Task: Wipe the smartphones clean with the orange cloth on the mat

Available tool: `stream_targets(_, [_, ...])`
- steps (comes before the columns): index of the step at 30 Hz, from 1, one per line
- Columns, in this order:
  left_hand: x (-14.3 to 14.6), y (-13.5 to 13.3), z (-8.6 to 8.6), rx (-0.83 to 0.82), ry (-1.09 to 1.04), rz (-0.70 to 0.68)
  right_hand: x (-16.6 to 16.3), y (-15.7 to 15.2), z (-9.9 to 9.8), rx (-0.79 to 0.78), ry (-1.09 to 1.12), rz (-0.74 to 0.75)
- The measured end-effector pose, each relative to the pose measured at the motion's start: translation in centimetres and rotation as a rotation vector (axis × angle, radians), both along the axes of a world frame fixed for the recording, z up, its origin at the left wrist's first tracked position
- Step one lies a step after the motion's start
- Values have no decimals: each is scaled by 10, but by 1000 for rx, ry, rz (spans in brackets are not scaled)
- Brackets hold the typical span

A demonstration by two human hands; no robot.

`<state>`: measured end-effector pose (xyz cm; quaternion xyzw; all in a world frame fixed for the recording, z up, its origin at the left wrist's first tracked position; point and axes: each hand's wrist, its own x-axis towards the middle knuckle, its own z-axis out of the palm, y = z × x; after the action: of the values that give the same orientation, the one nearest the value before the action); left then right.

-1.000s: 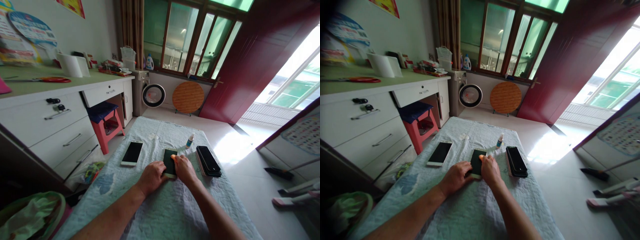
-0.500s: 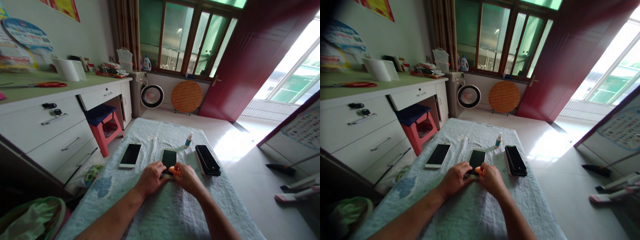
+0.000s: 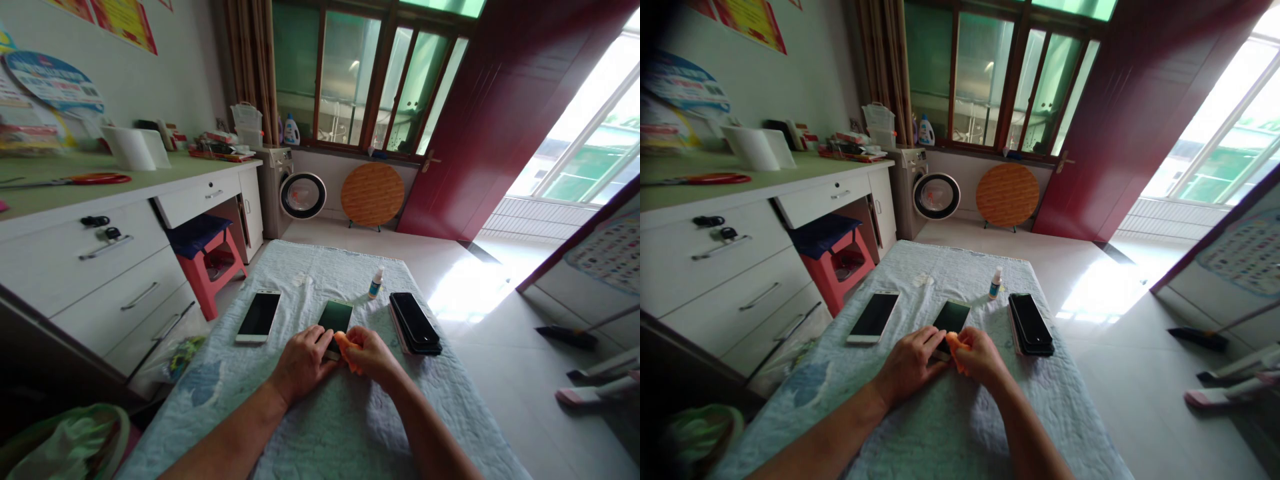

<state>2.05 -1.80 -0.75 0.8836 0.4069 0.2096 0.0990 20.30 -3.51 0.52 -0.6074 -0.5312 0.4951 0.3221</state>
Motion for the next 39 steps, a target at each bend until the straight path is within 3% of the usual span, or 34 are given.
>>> stream_targets(4, [-2, 1, 3, 5, 27, 20, -3, -2, 5, 43, 176, 51])
stream_targets(8, [-7, 6, 3, 24, -93, 60, -7, -3, 7, 110, 341, 88])
stream_targets(13, [-11, 11, 5, 0, -309, 181, -8, 0, 4, 170, 332, -18])
stream_targets(18, [-11, 12, 11, -315, -496, 308, 0, 8, -7, 258, 211, -156])
stream_targets(23, [-7, 13, 4, -763, -758, 201, 8, 14, -17, 368, 1, -263])
stream_targets(27, [-7, 10, 4, -1010, -710, 113, 11, 19, -21, 564, -222, -298])
stream_targets(34, [-13, 6, 11, -958, -578, 2, 5, 24, -26, 643, -313, -234])
stream_targets(39, [-14, 6, 11, -756, -412, 56, -2, 19, -22, 681, -376, -58])
